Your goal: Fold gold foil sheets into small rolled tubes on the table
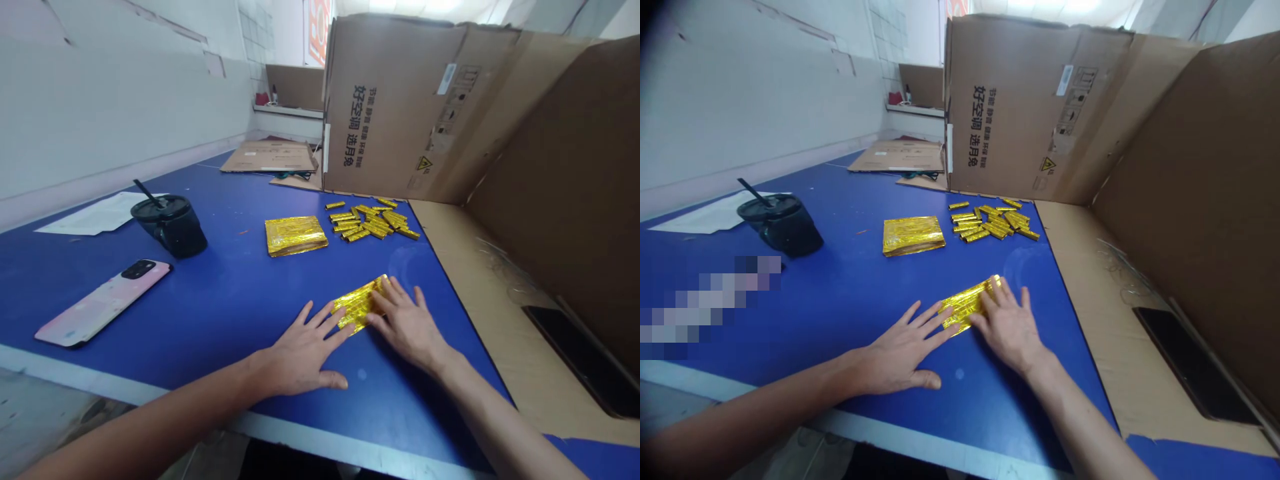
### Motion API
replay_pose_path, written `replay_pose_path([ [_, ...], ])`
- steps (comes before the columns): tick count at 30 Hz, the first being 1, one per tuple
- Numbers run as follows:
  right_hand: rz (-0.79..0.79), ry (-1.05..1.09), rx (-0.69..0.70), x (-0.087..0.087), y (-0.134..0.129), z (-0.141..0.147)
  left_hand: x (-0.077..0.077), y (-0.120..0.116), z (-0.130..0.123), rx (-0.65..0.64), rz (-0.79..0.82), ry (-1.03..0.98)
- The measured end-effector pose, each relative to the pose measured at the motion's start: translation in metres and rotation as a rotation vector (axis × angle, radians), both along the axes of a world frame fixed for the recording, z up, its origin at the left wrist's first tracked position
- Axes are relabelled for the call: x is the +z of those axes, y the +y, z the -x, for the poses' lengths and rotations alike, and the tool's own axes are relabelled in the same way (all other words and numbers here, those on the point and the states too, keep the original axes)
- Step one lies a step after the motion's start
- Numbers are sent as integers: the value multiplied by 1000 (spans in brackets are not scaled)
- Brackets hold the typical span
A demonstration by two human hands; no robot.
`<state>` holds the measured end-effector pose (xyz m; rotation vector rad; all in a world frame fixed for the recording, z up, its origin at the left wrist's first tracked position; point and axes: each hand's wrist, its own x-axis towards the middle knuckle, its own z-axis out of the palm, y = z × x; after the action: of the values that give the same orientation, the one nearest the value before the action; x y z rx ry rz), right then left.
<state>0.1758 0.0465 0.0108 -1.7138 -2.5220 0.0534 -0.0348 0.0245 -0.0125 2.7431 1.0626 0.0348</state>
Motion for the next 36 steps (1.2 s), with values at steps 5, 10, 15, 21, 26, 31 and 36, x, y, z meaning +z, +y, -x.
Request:
replay_pose_path([
  [5, 211, 163, 319, -8, -19, 28, -2, 3, -1, -18, 1, -23],
  [10, 128, 41, 63, -23, 8, -8, -3, 1, 1, -6, 8, -14],
  [15, 96, -20, -50, -26, 21, -25, 4, 1, -1, 19, -5, -14],
  [21, 90, -30, -68, -27, 18, -18, 27, 9, -36, 145, -107, 11],
  [26, 112, -71, -91, -28, 19, -18, 15, 24, -70, 74, -39, -75],
  [31, 78, -44, -90, -31, 18, -19, -8, 49, -62, 132, 3, -18],
  [36, 95, 30, -54, -28, 16, -26, -10, 55, -51, 122, 1, -4],
])
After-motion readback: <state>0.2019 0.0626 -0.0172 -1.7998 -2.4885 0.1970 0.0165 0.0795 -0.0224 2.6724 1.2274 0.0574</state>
